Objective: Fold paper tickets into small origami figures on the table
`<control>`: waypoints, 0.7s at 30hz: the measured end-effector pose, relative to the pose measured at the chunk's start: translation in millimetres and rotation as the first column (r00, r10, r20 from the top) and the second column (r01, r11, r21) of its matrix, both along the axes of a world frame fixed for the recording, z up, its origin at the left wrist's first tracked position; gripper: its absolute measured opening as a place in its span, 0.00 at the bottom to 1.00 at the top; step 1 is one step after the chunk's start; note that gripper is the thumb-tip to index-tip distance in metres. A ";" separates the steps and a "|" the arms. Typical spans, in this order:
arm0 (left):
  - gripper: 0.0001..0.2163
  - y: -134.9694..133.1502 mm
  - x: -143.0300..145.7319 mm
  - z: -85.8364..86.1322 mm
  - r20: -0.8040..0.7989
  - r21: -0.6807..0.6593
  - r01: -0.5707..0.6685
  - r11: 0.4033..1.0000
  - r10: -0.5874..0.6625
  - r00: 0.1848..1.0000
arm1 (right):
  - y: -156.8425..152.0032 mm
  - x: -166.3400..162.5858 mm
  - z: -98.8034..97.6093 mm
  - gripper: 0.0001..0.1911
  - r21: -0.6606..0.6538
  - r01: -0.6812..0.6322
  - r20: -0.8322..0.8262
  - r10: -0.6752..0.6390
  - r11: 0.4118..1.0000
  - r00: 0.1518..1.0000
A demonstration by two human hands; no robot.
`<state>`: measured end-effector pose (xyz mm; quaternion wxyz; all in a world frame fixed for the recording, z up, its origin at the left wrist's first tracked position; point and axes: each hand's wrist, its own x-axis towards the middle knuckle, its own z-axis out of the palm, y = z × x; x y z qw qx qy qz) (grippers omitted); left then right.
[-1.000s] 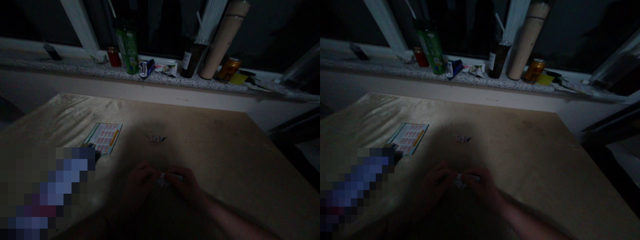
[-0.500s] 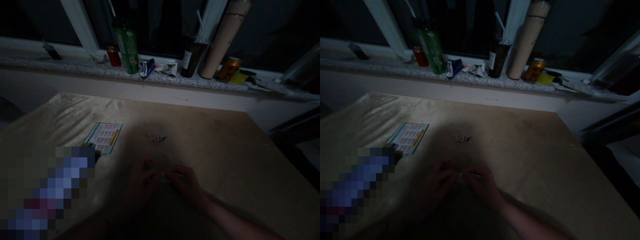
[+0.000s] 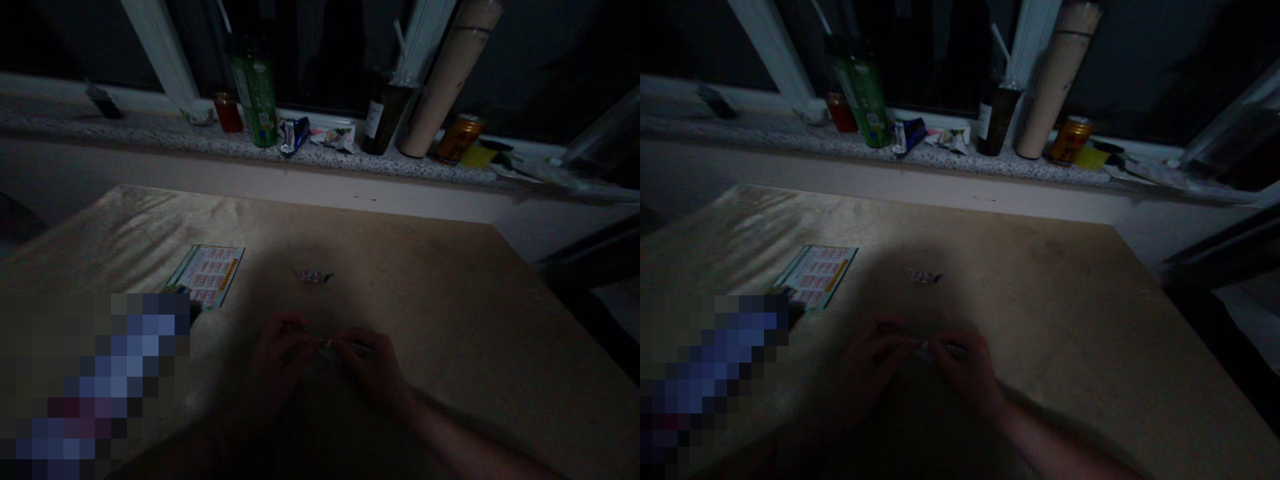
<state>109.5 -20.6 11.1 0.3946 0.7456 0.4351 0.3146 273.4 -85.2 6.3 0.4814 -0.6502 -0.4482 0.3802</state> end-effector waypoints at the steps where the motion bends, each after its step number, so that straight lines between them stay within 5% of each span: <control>1: 0.08 0.1 -0.2 0.1 0.007 -0.005 0.003 1.000 -0.003 1.000 | 0.3 0.4 0.7 0.06 -0.003 -0.012 -0.008 0.012 1.000 1.000; 21: 0.08 2.4 1.9 3.0 0.081 -0.077 -0.032 0.997 0.038 0.996 | 2.8 1.7 4.1 0.06 -0.040 -0.004 -0.061 0.002 0.999 0.998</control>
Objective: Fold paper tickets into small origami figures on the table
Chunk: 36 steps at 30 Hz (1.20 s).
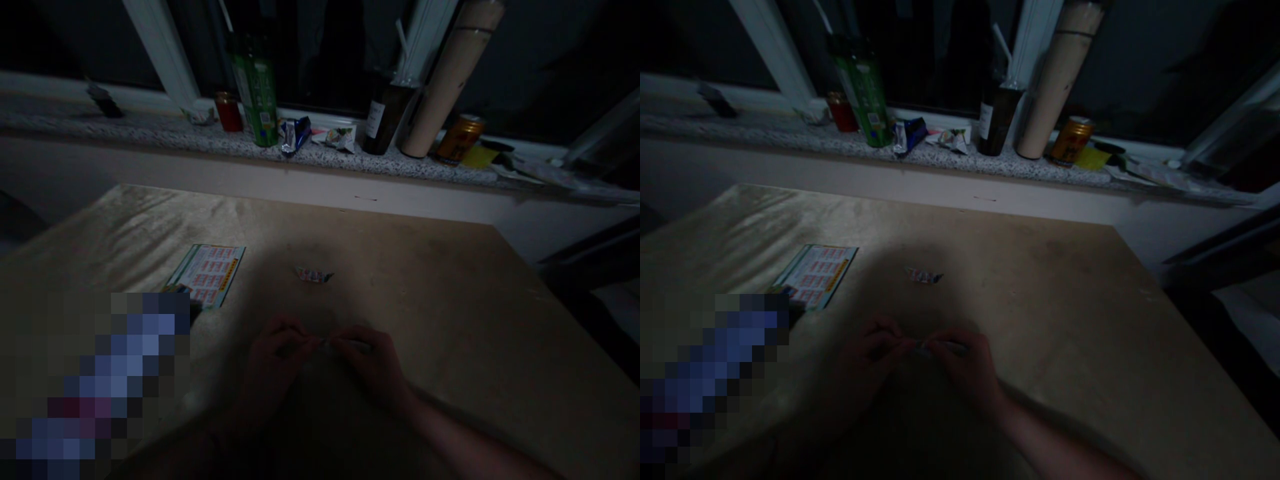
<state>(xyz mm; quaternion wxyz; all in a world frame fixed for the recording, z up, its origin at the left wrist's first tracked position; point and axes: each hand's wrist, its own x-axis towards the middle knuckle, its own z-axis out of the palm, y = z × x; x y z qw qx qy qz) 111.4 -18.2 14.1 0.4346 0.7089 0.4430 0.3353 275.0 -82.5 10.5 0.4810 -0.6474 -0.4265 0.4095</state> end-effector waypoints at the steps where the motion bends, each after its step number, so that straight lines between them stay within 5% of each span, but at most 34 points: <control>1: 0.08 0.4 0.5 1.3 0.003 -0.006 -0.014 1.000 0.014 1.000 | 0.4 0.3 -0.8 0.06 -0.008 0.013 0.001 -0.013 1.000 1.000; 24: 0.08 3.2 -0.3 -1.8 0.052 -0.068 -0.035 0.997 0.039 0.998 | 1.2 2.9 -1.1 0.08 -0.006 0.089 -0.021 -0.089 0.996 0.996; 30: 0.05 2.3 0.9 -0.8 0.028 -0.060 0.053 0.997 -0.052 0.998 | -0.5 2.7 -3.7 0.08 -0.018 0.044 0.022 -0.044 0.999 0.999; 36: 0.08 4.2 0.1 2.6 0.016 -0.102 -0.037 0.994 0.038 0.999 | 1.2 5.4 1.3 0.12 0.019 -0.035 -0.053 0.036 0.999 0.998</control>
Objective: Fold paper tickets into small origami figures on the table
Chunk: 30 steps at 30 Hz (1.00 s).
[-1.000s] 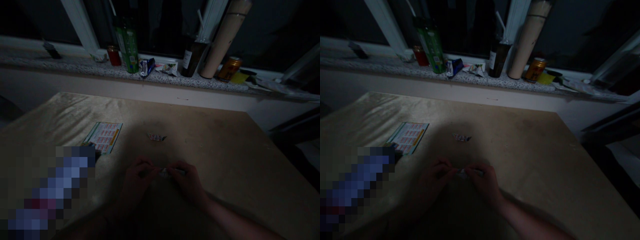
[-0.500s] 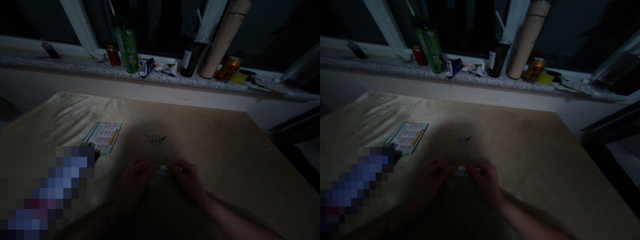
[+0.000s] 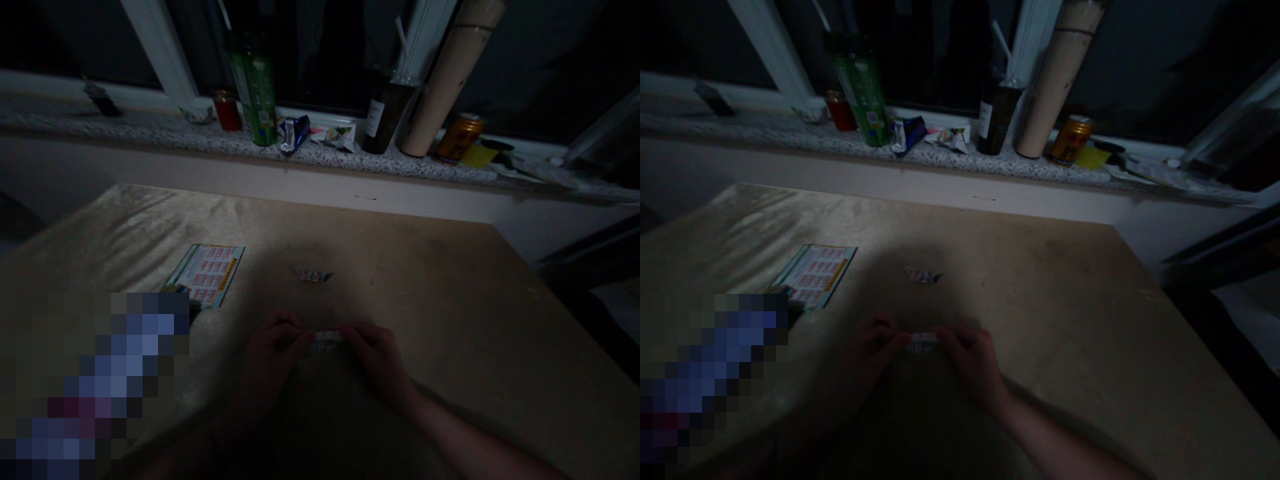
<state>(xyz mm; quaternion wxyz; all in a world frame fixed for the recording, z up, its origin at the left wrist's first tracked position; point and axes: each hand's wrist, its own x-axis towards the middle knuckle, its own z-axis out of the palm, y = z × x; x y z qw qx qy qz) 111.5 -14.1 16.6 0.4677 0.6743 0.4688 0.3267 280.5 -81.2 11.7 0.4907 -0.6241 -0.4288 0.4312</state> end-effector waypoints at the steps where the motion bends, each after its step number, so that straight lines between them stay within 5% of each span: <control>1: 0.08 0.5 0.0 0.1 0.007 -0.001 -0.010 1.000 0.010 1.000 | -0.2 0.3 0.9 0.13 0.011 -0.011 -0.003 0.011 1.000 1.000; 7: 0.06 1.7 0.8 0.1 0.053 -0.012 0.029 0.999 -0.029 0.998 | -3.4 0.0 -1.7 0.14 0.025 0.010 0.018 -0.011 1.000 1.000; 13: 0.10 -0.1 0.8 4.1 -0.021 -0.197 0.105 0.975 -0.111 0.994 | -0.9 1.7 -4.0 0.14 0.008 0.026 0.014 -0.026 1.000 1.000; 30: 0.15 -2.3 0.0 3.2 0.042 -0.187 0.066 0.980 -0.059 0.997 | -2.4 2.4 -5.0 0.22 -0.008 -0.060 0.028 0.061 0.998 0.998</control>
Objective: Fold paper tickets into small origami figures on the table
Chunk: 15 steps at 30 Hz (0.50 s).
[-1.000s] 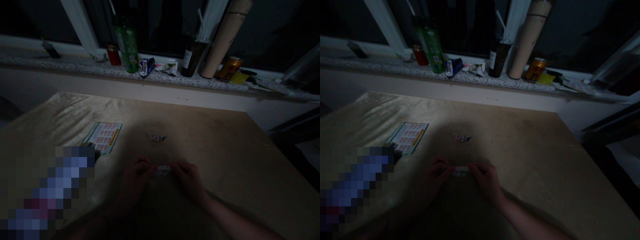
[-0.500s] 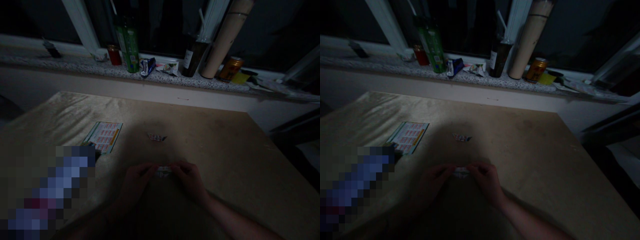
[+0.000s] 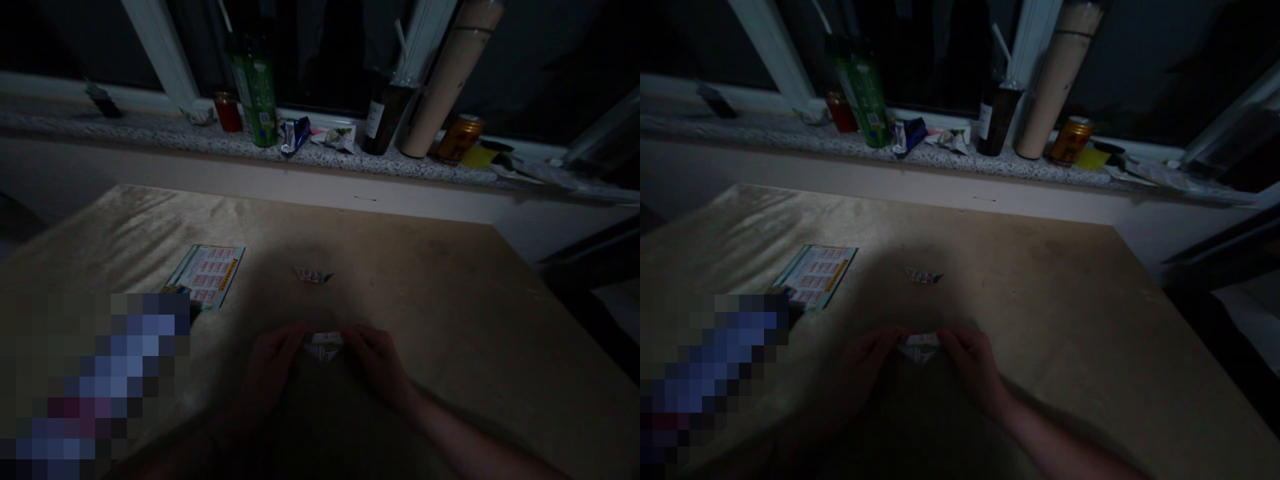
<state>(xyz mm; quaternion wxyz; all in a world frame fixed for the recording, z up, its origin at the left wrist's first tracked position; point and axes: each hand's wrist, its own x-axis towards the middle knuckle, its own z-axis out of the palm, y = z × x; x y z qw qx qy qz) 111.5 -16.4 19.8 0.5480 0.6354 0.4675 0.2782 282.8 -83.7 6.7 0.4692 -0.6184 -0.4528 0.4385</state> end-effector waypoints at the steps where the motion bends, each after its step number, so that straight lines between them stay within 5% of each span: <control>1: 0.16 0.1 0.0 0.2 0.016 -0.008 0.010 1.000 -0.009 1.000 | 0.0 0.0 0.0 0.22 -0.004 0.002 -0.011 -0.002 1.000 1.000; 7: 0.12 0.5 0.5 1.5 -0.045 -0.061 -0.001 0.998 -0.002 0.999 | -1.4 0.4 -8.2 0.23 -0.003 0.062 -0.018 -0.062 0.998 0.998; 15: 0.17 -2.2 1.2 0.0 -0.083 0.030 -0.050 0.998 0.053 0.995 | -2.3 -3.3 -6.0 0.25 0.002 0.096 0.028 -0.096 0.995 0.995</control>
